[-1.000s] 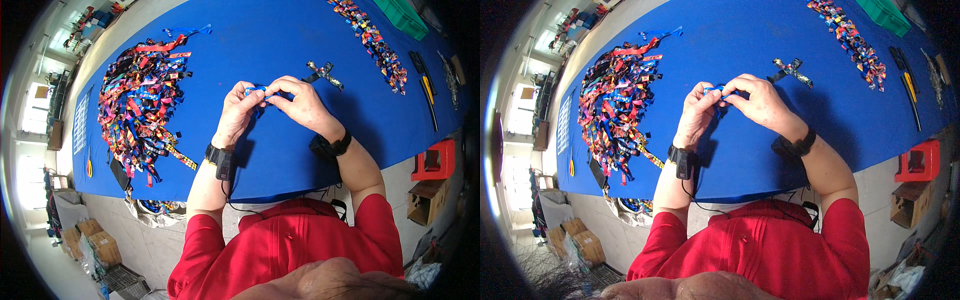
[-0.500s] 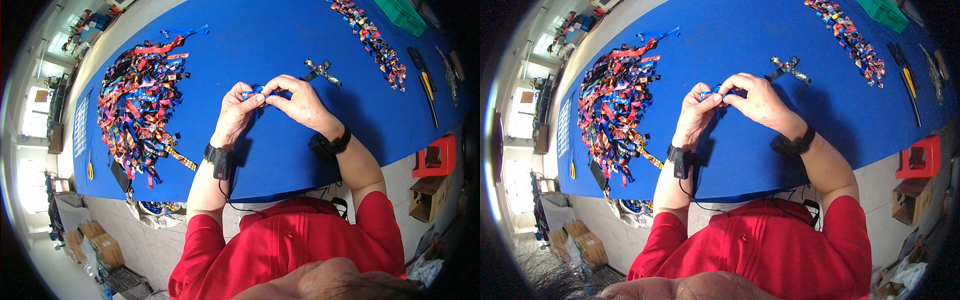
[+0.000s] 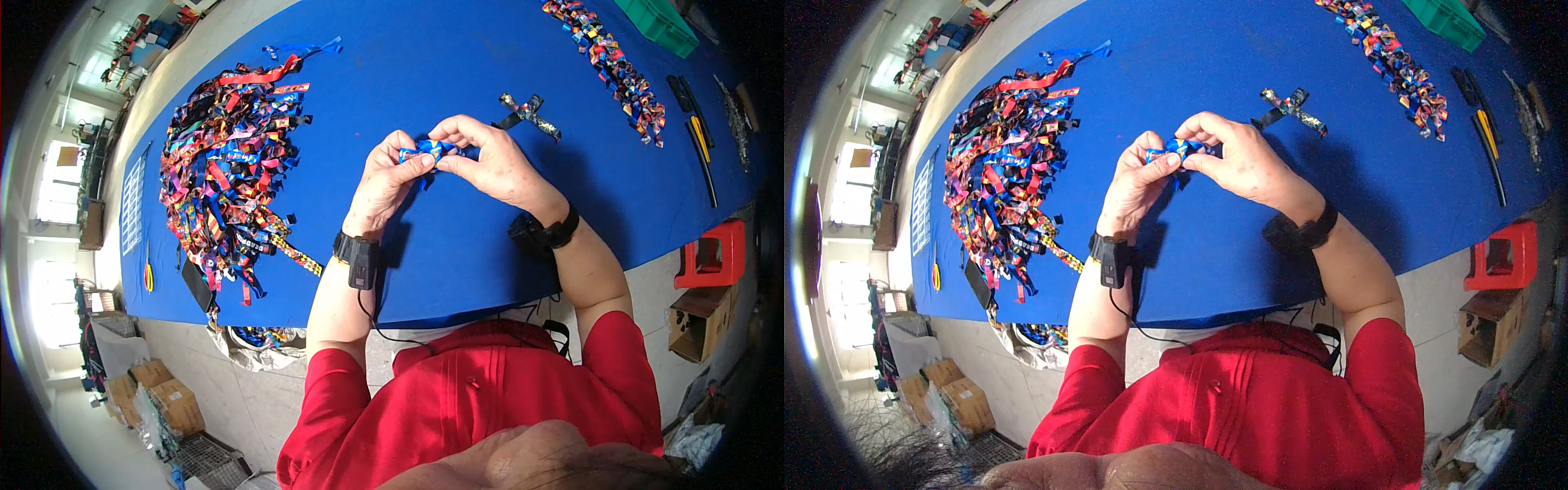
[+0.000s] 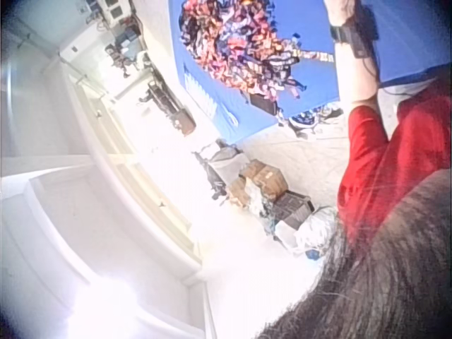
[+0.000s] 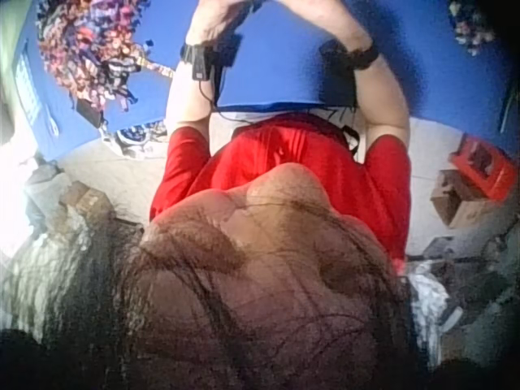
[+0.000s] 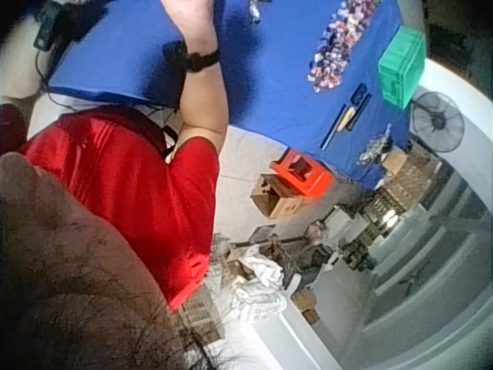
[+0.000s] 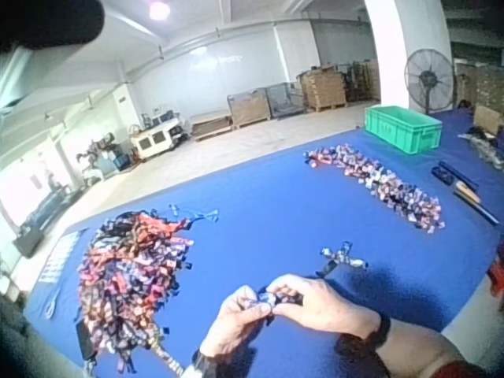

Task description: Assembling colorful printed lanyards by attaching them to plastic components on a blue workbench.

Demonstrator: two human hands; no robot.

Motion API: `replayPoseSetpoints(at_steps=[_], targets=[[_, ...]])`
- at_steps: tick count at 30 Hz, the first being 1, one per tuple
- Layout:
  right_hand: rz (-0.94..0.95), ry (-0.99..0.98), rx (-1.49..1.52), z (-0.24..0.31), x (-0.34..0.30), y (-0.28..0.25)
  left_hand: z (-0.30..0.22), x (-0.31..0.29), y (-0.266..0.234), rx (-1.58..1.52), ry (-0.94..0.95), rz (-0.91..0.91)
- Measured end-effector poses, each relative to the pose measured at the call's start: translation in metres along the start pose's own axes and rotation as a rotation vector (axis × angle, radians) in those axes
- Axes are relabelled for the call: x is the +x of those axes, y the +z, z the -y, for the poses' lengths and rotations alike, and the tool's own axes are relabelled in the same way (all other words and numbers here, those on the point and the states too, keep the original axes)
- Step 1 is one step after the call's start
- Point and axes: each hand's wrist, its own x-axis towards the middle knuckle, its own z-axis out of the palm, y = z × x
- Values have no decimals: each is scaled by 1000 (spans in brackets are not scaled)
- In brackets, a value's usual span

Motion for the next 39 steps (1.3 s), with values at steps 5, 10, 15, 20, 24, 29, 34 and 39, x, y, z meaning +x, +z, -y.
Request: replayPoseSetpoints(at_steps=[5, 10, 15, 20, 24, 29, 34, 39], targets=[[-9, 37, 4, 1, -1, 1, -4, -1, 2, 29, -20, 14], [35, 63, 110, -5, 0, 1, -4, -1, 3, 41, -39, 6], [74, 92, 215, -11, 1, 2, -8, -2, 8, 99, -39, 7], [103, 81, 344, -21, 0, 4, -9, -4, 9, 197, -38, 4], [128, 210, 405, -16, -3, 2, -8, -7, 15, 401, 25, -45], [172, 326, 434, -14, -2, -1, -3, -7, 19, 544, 111, -70], [165, 348, 488, -11, 2, -2, -3, -4, 24, 516, 150, -82], [137, 359, 580, -10, 7, 1, 0, -1, 26, 446, 186, -136]])
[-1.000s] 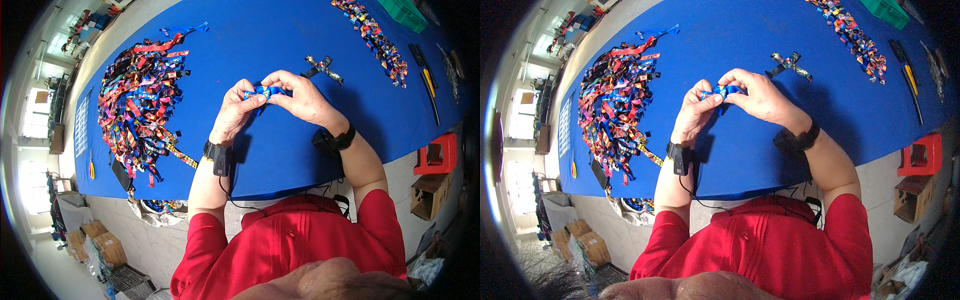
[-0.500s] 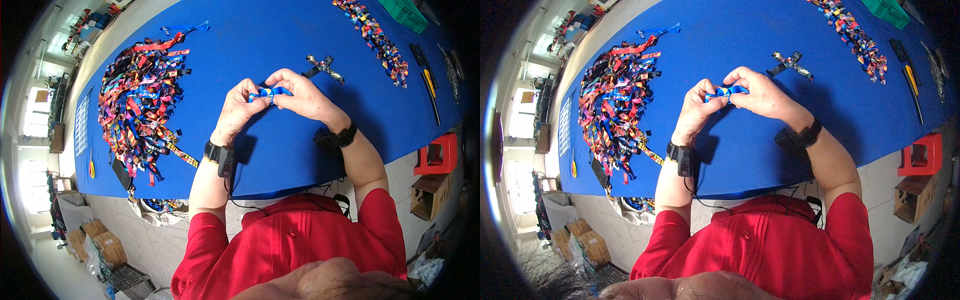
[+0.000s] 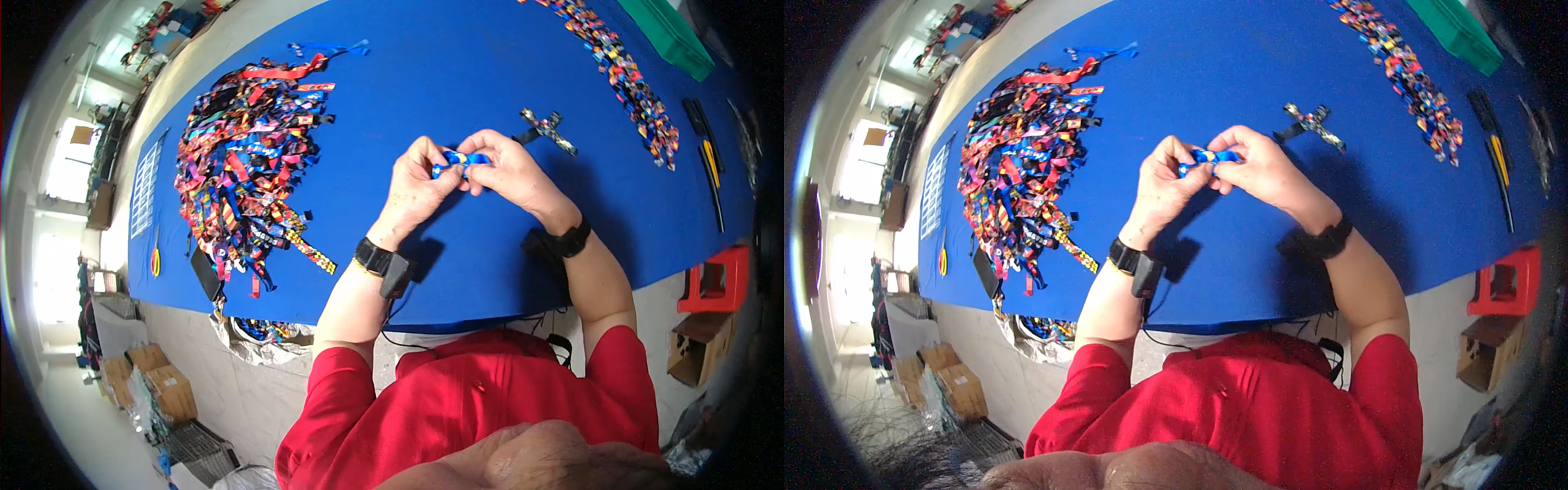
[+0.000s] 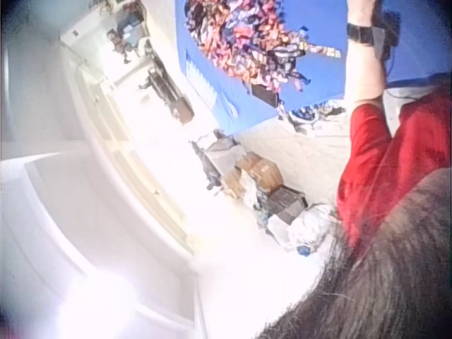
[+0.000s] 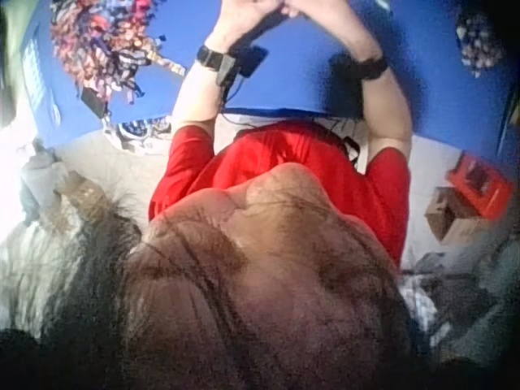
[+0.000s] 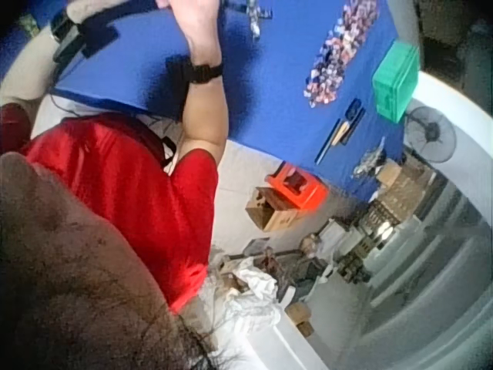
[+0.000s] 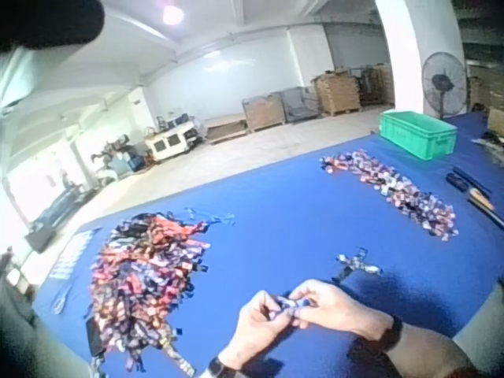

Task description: Assembling colorful printed lanyards by attaching them to plastic components on a blue workbench.

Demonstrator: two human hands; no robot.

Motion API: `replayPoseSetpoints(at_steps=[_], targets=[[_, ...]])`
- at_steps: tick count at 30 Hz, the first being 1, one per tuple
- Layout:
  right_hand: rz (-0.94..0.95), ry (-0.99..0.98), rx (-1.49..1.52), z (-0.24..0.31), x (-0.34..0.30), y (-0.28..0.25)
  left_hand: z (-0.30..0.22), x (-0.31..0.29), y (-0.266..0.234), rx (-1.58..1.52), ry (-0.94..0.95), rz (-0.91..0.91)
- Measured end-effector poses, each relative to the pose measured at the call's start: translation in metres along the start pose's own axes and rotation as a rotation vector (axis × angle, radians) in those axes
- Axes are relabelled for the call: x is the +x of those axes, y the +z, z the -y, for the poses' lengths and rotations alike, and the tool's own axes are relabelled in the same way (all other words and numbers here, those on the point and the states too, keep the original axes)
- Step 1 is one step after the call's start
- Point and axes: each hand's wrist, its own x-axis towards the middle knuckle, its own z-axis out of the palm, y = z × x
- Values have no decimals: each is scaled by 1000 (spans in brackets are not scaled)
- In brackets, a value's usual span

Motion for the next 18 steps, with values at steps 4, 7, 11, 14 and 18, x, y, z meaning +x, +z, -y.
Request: replayPoseSetpoints(at_steps=[4, 7, 11, 14, 18], targets=[[9, -83, 29, -12, 2, -7, -1, 2, 4, 5, -32, 2], [-58, -44, -134, -7, 0, -4, 17, 1, -4, 118, 40, -39], [-75, -20, -185, -6, -3, 0, 12, -4, 0, 239, 104, -84], [-44, -28, -126, -4, -4, 2, 12, -6, 5, 205, 131, -106], [-18, -36, -77, -5, -3, 4, -8, -10, 5, 381, 77, -142]])
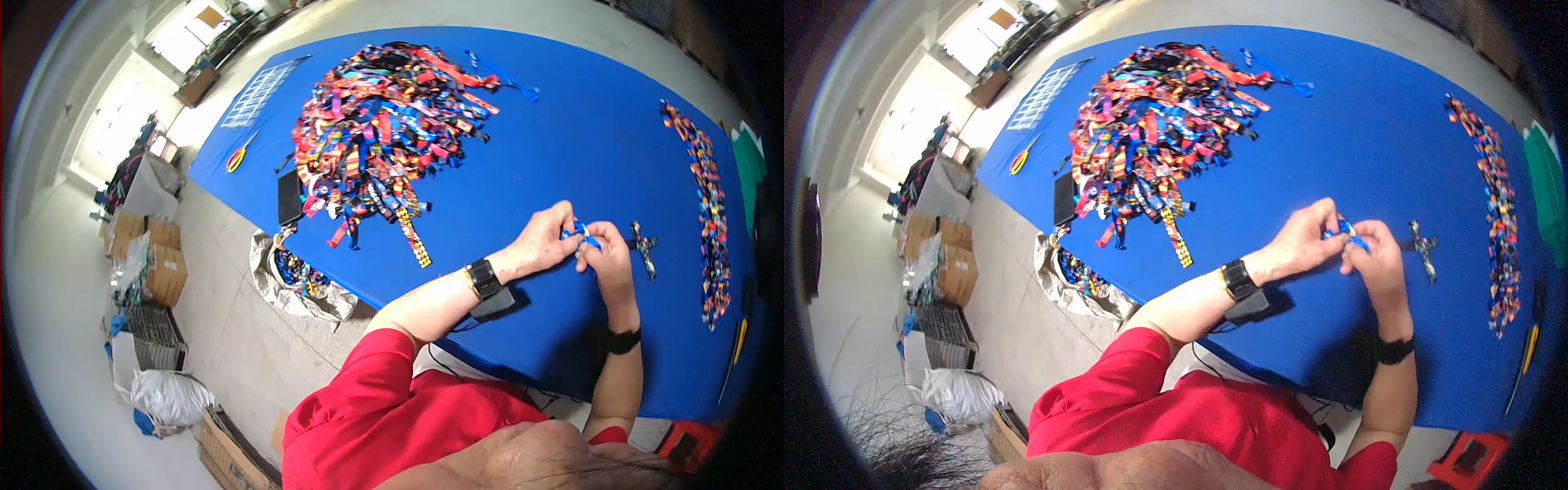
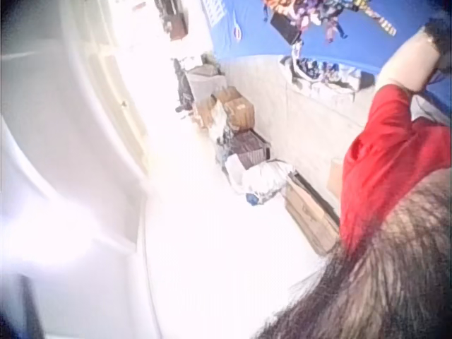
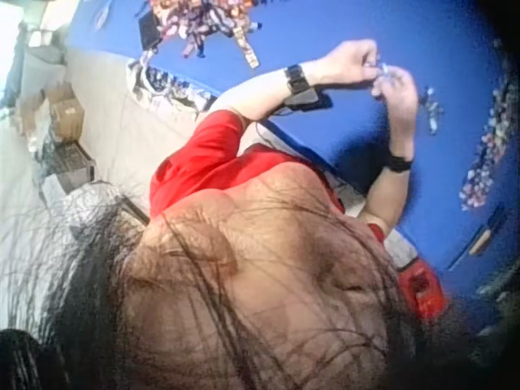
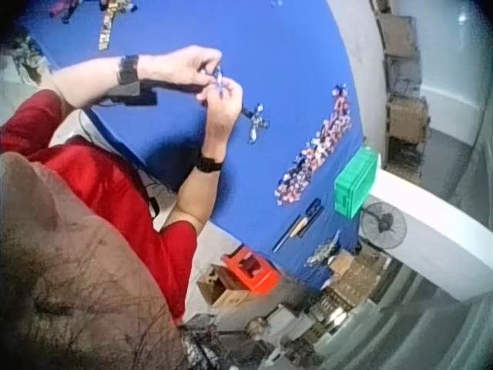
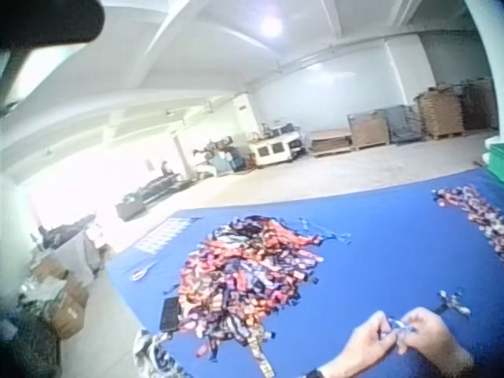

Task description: Assembling colorful printed lanyards by attaching them to plastic components on a blue workbench.

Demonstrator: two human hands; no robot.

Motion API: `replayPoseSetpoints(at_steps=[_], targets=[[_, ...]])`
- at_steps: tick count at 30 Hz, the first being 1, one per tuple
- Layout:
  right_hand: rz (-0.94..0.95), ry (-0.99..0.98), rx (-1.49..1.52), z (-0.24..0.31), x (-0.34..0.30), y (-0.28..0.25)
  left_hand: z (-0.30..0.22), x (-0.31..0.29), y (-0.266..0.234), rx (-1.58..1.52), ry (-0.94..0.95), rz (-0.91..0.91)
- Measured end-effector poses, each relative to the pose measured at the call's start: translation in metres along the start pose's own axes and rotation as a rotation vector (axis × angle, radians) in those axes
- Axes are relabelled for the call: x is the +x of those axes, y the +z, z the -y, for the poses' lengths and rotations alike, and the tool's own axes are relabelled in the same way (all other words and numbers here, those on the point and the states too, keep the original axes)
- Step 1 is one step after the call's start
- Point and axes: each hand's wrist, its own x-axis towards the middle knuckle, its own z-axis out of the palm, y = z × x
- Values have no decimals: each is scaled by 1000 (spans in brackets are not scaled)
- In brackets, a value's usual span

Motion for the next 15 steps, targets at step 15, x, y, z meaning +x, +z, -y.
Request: replayPoseSetpoints(at_steps=[15], targets=[[18, -11, 6, -2, 2, -3, -6, 0, -6, 139, -10, 37]])
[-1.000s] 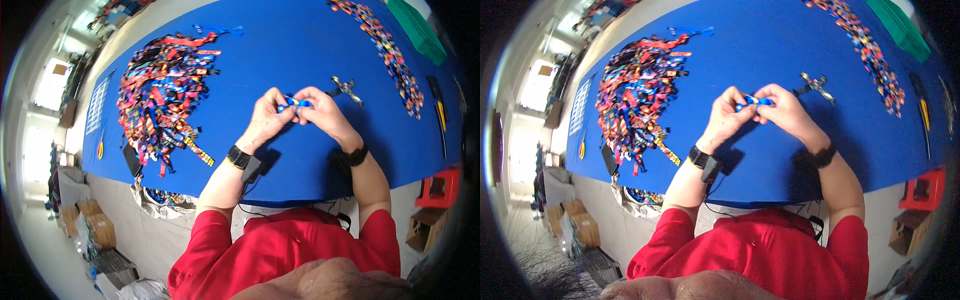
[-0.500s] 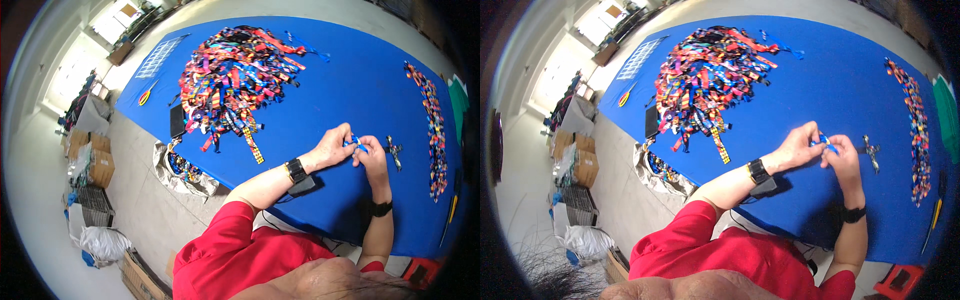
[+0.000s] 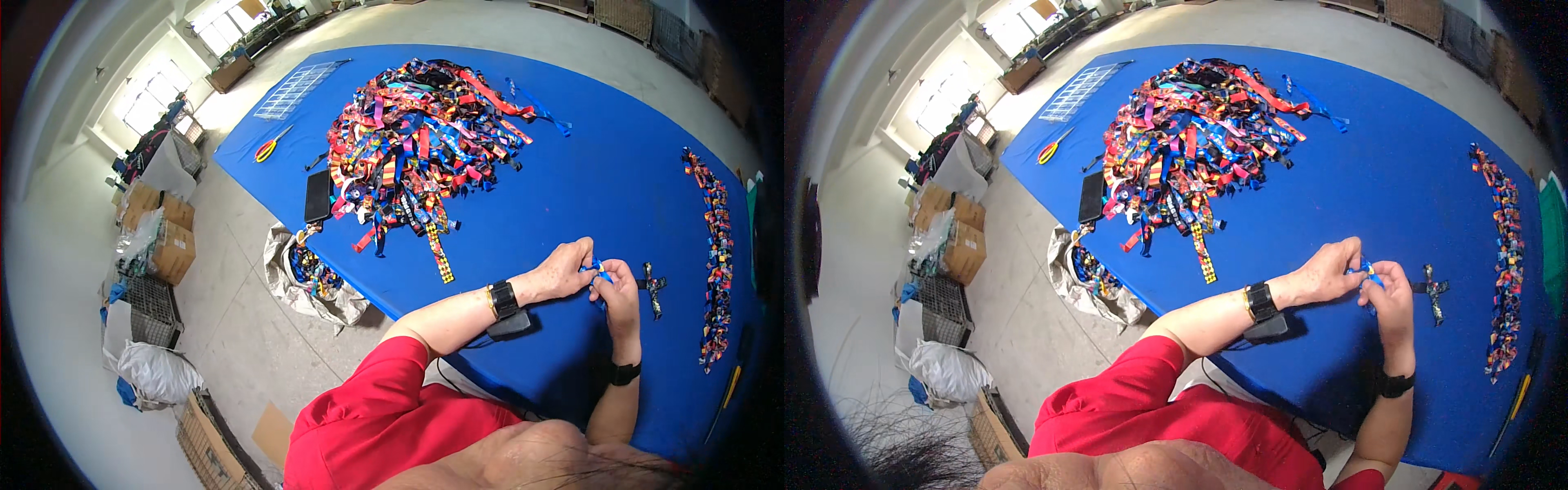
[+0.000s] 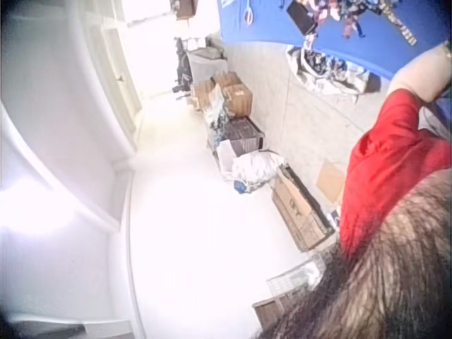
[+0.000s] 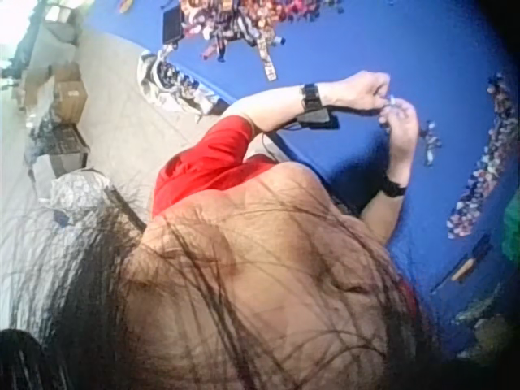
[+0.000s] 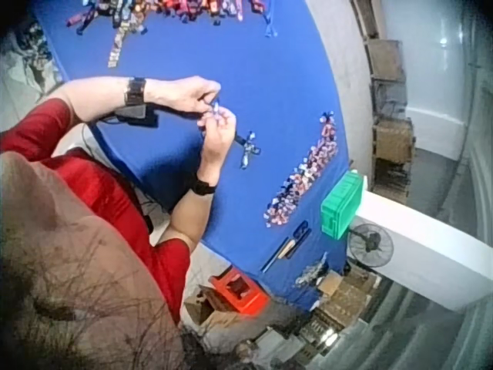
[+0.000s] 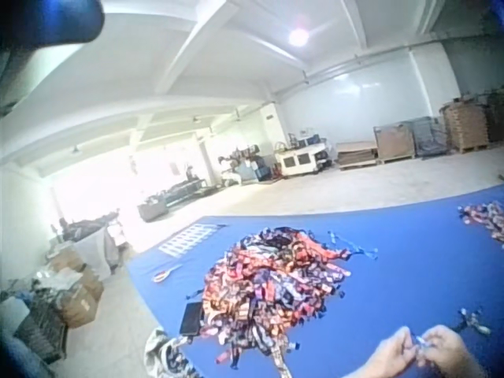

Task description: Assembling colorful printed lanyards by attaching them to plastic components on a blue workbench.

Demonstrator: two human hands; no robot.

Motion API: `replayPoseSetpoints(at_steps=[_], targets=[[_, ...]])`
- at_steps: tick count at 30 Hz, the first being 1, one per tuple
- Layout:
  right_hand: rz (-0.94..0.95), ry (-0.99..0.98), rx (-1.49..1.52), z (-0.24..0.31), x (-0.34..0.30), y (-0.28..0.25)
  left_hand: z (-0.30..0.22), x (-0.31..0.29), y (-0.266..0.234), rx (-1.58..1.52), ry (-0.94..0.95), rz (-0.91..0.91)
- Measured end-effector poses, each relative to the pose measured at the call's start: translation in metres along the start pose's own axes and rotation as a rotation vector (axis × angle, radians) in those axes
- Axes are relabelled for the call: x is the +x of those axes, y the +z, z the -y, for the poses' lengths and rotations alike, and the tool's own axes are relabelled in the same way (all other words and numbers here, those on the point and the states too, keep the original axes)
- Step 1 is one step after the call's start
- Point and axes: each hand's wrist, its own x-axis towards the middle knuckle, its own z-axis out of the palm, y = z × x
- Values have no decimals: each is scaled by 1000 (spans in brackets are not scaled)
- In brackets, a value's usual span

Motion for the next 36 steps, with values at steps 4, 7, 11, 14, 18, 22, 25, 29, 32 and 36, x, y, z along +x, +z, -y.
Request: replayPoseSetpoints(at_steps=[4, 7, 11, 14, 18, 22, 25, 29, 32, 36], targets=[[-65, -26, -86, -3, -3, 3, -1, -1, 2, 16, -13, 6], [-75, -61, -123, -12, -2, 0, 10, -3, 3, 22, 5, -4], [-116, -21, -187, -2, -1, 2, 10, 2, 6, -205, -63, 22], [-126, -26, -195, -7, 3, -2, 20, 5, 7, -436, -144, 89], [-127, -5, -181, 1, 5, 0, 18, 9, 3, -526, -185, 124], [-94, -1, -53, -5, 3, -7, 18, 11, 5, -416, -183, 145], [-66, 10, -30, 2, 0, -7, 25, 10, 5, -235, -131, 129], [-14, 46, 9, 5, -2, -5, 23, 7, 9, -204, -17, 62], [-10, 49, 18, 5, -5, -6, 14, 5, 13, -131, 35, 4], [-32, 48, 33, -8, -5, -4, 9, 0, 13, 101, -1, -68]])
